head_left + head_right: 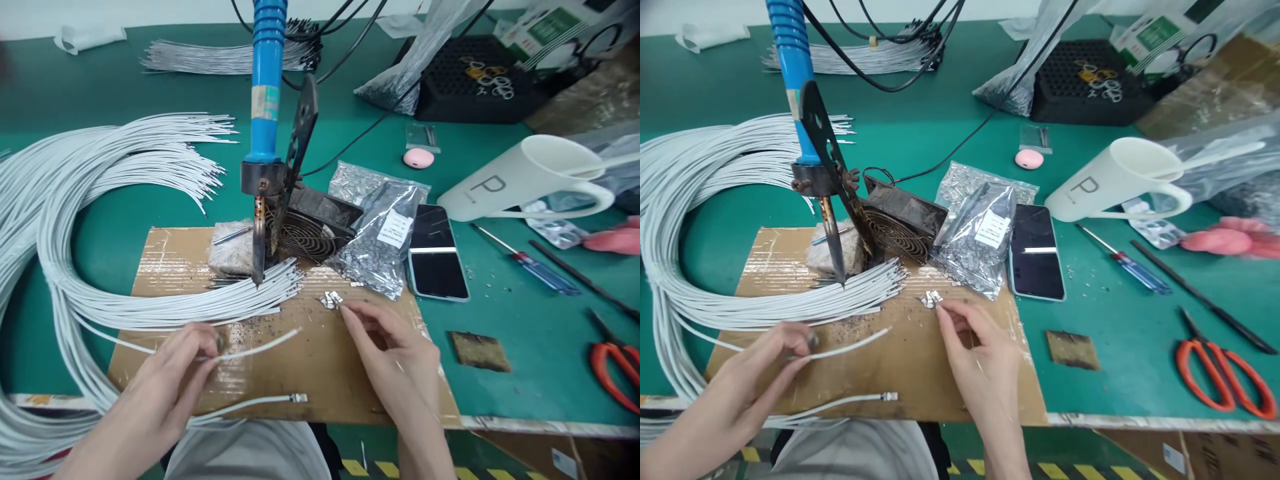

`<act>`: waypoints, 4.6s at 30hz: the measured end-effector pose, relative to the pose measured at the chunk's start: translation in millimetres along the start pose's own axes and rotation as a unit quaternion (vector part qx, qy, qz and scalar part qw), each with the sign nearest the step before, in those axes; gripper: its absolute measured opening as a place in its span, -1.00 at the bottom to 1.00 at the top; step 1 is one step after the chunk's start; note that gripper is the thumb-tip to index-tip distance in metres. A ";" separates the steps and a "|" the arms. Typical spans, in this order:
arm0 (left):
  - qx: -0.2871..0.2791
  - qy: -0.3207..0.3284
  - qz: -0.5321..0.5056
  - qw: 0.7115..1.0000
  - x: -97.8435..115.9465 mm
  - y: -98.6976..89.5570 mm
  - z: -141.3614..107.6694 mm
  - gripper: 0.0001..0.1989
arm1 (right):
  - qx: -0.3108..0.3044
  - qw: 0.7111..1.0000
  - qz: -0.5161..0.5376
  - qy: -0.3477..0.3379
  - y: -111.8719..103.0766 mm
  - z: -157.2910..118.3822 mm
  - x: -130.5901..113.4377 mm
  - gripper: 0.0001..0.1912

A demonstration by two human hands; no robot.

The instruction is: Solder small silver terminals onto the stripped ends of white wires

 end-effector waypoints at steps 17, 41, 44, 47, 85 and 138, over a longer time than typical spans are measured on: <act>-0.140 -0.216 -0.554 0.792 13.6 80.8 33.2 -0.57 | -0.016 0.992 0.088 0.090 20.6 -31.0 2.6 -0.85; -0.139 -0.197 -0.552 0.798 22.0 68.7 31.9 -0.59 | -0.163 0.873 0.385 0.253 88.2 -46.1 -32.8 -0.92; -0.138 -0.195 -0.524 0.817 23.0 64.9 30.9 -0.59 | -0.171 0.866 0.390 0.264 89.7 -48.0 -30.8 -0.93; -0.126 -0.178 -0.475 0.853 23.6 58.6 30.7 -0.59 | -0.177 0.861 0.396 0.268 89.8 -49.2 -29.3 -0.93; 0.126 0.070 -0.108 0.984 63.1 4.1 29.6 -0.77 | -0.135 0.807 0.441 0.368 85.4 -57.0 -20.3 -0.75; 0.102 -0.195 -0.440 0.871 23.7 25.9 42.1 -0.87 | -0.054 0.919 0.344 0.184 61.8 -38.2 -39.8 -0.83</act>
Point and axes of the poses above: each hand's wrist, its own z-axis towards the middle knuckle, its own y-axis out of the palm, x = y × z, the point moved 10 cm from there along z, towards the middle knuckle, and after that the axes turned 10 degrees about z, right-handed, at the moved point
